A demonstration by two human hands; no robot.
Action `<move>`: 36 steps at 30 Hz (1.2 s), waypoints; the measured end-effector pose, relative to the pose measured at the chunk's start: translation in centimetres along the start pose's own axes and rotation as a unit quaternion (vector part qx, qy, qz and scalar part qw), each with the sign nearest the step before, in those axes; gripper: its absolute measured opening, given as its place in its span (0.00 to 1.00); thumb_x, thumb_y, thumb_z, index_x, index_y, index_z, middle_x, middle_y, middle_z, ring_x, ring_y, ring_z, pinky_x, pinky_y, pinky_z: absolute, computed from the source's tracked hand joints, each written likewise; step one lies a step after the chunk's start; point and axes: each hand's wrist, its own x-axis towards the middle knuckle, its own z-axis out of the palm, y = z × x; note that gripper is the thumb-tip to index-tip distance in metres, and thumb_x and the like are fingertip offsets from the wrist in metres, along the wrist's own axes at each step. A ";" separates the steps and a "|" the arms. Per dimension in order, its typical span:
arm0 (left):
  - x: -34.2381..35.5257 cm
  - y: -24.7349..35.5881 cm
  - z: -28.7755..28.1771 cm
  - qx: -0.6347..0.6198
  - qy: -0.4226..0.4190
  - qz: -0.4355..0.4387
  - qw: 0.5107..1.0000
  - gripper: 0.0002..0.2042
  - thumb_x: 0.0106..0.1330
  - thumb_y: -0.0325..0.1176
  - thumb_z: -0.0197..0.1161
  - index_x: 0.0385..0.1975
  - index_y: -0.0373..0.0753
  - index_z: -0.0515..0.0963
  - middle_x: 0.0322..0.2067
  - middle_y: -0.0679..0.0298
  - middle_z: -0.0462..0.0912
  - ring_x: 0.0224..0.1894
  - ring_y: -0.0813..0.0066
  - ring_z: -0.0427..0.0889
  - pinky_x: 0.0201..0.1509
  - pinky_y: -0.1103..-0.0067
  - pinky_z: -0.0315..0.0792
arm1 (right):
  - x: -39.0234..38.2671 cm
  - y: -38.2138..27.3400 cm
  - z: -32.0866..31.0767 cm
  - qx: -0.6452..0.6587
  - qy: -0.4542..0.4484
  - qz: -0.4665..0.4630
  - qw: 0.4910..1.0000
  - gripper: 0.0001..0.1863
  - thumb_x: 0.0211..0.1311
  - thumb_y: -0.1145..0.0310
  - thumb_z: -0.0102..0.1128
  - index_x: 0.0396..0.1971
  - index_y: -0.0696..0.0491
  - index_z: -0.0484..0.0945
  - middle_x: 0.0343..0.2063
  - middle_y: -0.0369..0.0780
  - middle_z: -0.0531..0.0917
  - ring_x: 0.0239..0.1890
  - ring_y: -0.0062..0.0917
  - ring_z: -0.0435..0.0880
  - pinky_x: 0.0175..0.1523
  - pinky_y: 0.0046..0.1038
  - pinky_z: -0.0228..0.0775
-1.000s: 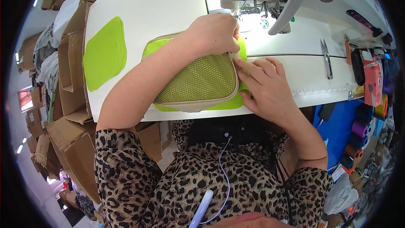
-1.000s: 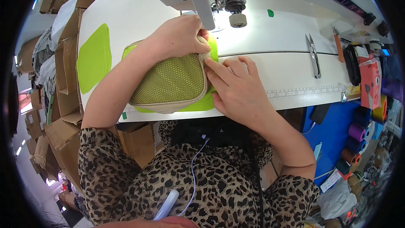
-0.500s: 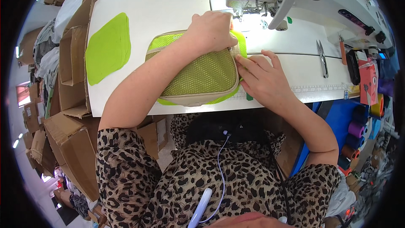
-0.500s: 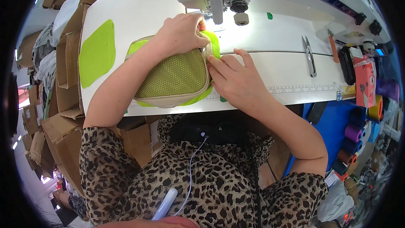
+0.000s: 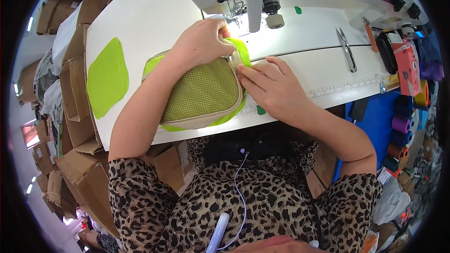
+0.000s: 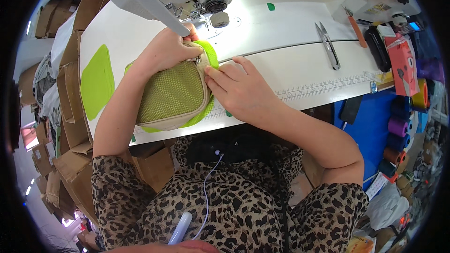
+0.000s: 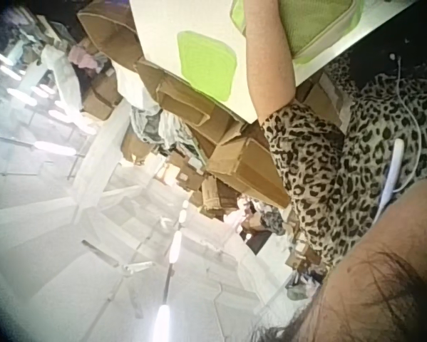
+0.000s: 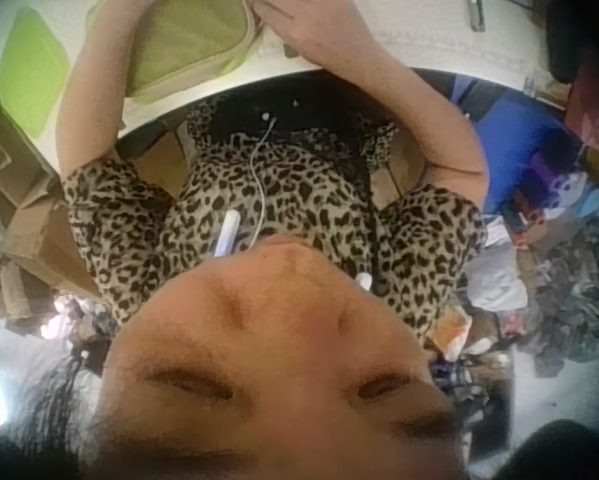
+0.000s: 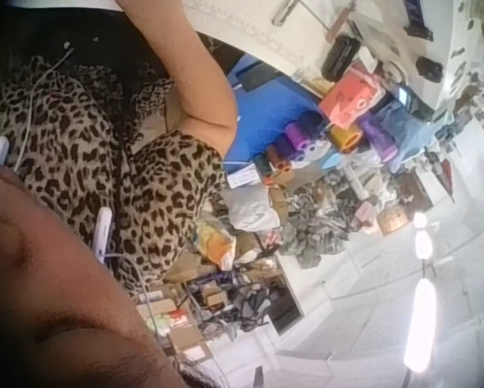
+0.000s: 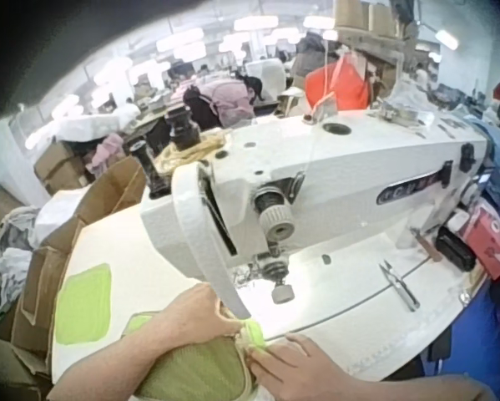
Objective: Sewing a neon green mesh pouch using an industrial sewing machine.
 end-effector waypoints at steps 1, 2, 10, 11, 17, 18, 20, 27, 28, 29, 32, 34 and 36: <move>0.0 0.2 -0.1 0.001 -0.002 -0.002 1.000 0.17 0.50 0.38 0.71 0.33 0.30 0.78 0.25 0.60 0.80 0.30 0.71 0.80 0.35 0.75 0.73 | -0.1 0.0 0.0 -0.002 -0.003 0.004 1.000 0.17 0.57 0.70 0.59 0.47 0.55 0.84 0.55 0.36 0.82 0.53 0.24 0.79 0.66 0.39 0.65; 0.1 0.5 -0.1 0.014 -0.008 -0.007 1.000 0.17 0.50 0.39 0.69 0.33 0.32 0.80 0.29 0.56 0.83 0.35 0.65 0.83 0.40 0.71 0.75 | -0.1 0.0 0.0 -0.004 -0.006 0.007 1.000 0.17 0.57 0.70 0.60 0.47 0.55 0.84 0.55 0.36 0.82 0.53 0.24 0.79 0.66 0.40 0.65; 0.3 0.8 -0.6 0.033 -0.031 -0.045 0.998 0.15 0.48 0.40 0.68 0.32 0.36 0.82 0.30 0.54 0.86 0.36 0.58 0.86 0.44 0.69 0.78 | 0.2 -0.3 -0.5 -0.023 -0.009 -0.002 1.000 0.17 0.59 0.69 0.58 0.47 0.56 0.83 0.53 0.38 0.83 0.51 0.25 0.79 0.67 0.45 0.62; 0.3 0.7 -0.7 0.019 -0.029 -0.047 0.998 0.15 0.48 0.40 0.69 0.32 0.36 0.83 0.29 0.54 0.86 0.35 0.58 0.87 0.43 0.69 0.79 | 0.4 -0.3 -0.5 -0.028 -0.006 0.001 1.000 0.17 0.59 0.69 0.58 0.47 0.56 0.83 0.52 0.37 0.83 0.51 0.25 0.78 0.67 0.45 0.61; 3.8 -3.6 -1.2 0.018 0.028 0.003 0.999 0.16 0.48 0.39 0.71 0.32 0.34 0.85 0.27 0.54 0.87 0.33 0.60 0.87 0.40 0.68 0.79 | 3.3 2.2 0.7 -0.047 -0.013 -0.031 0.998 0.17 0.57 0.69 0.58 0.47 0.55 0.83 0.50 0.36 0.83 0.51 0.25 0.78 0.65 0.43 0.62; 4.3 -3.8 -1.5 0.009 0.043 0.016 0.999 0.15 0.49 0.39 0.72 0.31 0.34 0.85 0.26 0.54 0.86 0.32 0.61 0.87 0.39 0.69 0.79 | 3.8 2.6 0.6 -0.048 -0.016 -0.032 0.998 0.18 0.54 0.71 0.61 0.47 0.56 0.84 0.53 0.34 0.83 0.51 0.24 0.77 0.64 0.39 0.63; 5.0 -4.4 -1.6 0.016 0.061 0.020 0.998 0.15 0.49 0.39 0.75 0.30 0.33 0.85 0.26 0.55 0.86 0.29 0.63 0.86 0.37 0.69 0.78 | 3.9 3.3 1.3 -0.038 -0.021 -0.024 0.999 0.19 0.54 0.71 0.61 0.47 0.55 0.84 0.53 0.33 0.83 0.51 0.24 0.77 0.63 0.39 0.63; 5.1 -2.5 -2.3 0.008 0.025 0.059 0.998 0.18 0.50 0.40 0.78 0.37 0.36 0.86 0.29 0.55 0.87 0.31 0.63 0.85 0.38 0.69 0.77 | 3.4 3.1 0.9 -0.033 -0.026 0.006 0.999 0.19 0.52 0.72 0.63 0.46 0.55 0.84 0.51 0.31 0.83 0.48 0.23 0.77 0.61 0.37 0.63; 4.9 -2.0 -2.5 0.011 0.024 0.075 0.997 0.19 0.50 0.40 0.78 0.40 0.38 0.86 0.32 0.55 0.87 0.33 0.62 0.85 0.39 0.68 0.78 | 3.5 3.2 0.8 -0.031 -0.027 0.006 0.999 0.19 0.52 0.72 0.63 0.46 0.55 0.84 0.51 0.31 0.83 0.48 0.23 0.77 0.61 0.37 0.63; 4.7 -1.3 -2.6 0.010 0.023 0.074 0.997 0.19 0.50 0.40 0.78 0.40 0.38 0.86 0.32 0.55 0.87 0.33 0.62 0.85 0.39 0.68 0.78 | 3.4 3.3 0.7 -0.034 -0.030 0.007 0.999 0.19 0.52 0.72 0.63 0.46 0.55 0.84 0.50 0.31 0.83 0.48 0.23 0.77 0.61 0.37 0.63; 3.8 0.4 -3.3 0.119 0.043 0.041 0.991 0.20 0.53 0.39 0.76 0.46 0.41 0.85 0.39 0.56 0.88 0.40 0.60 0.86 0.45 0.68 0.78 | 3.3 3.6 0.9 -0.030 -0.035 0.010 0.999 0.19 0.52 0.72 0.63 0.46 0.56 0.84 0.50 0.31 0.83 0.47 0.23 0.77 0.61 0.37 0.63; 3.5 0.8 -3.5 0.100 0.046 0.075 0.991 0.19 0.56 0.38 0.74 0.48 0.42 0.84 0.41 0.56 0.88 0.43 0.61 0.85 0.48 0.68 0.78 | 3.0 3.8 0.5 -0.033 -0.038 0.019 0.999 0.19 0.52 0.72 0.62 0.46 0.56 0.84 0.50 0.31 0.83 0.47 0.24 0.77 0.60 0.37 0.63; 3.4 0.8 -3.7 0.083 0.047 0.107 0.990 0.18 0.59 0.37 0.71 0.50 0.43 0.84 0.43 0.57 0.87 0.45 0.61 0.85 0.50 0.68 0.77 | 3.2 3.7 0.3 -0.031 -0.029 0.015 0.999 0.18 0.52 0.72 0.62 0.46 0.57 0.84 0.50 0.32 0.83 0.47 0.24 0.77 0.60 0.37 0.64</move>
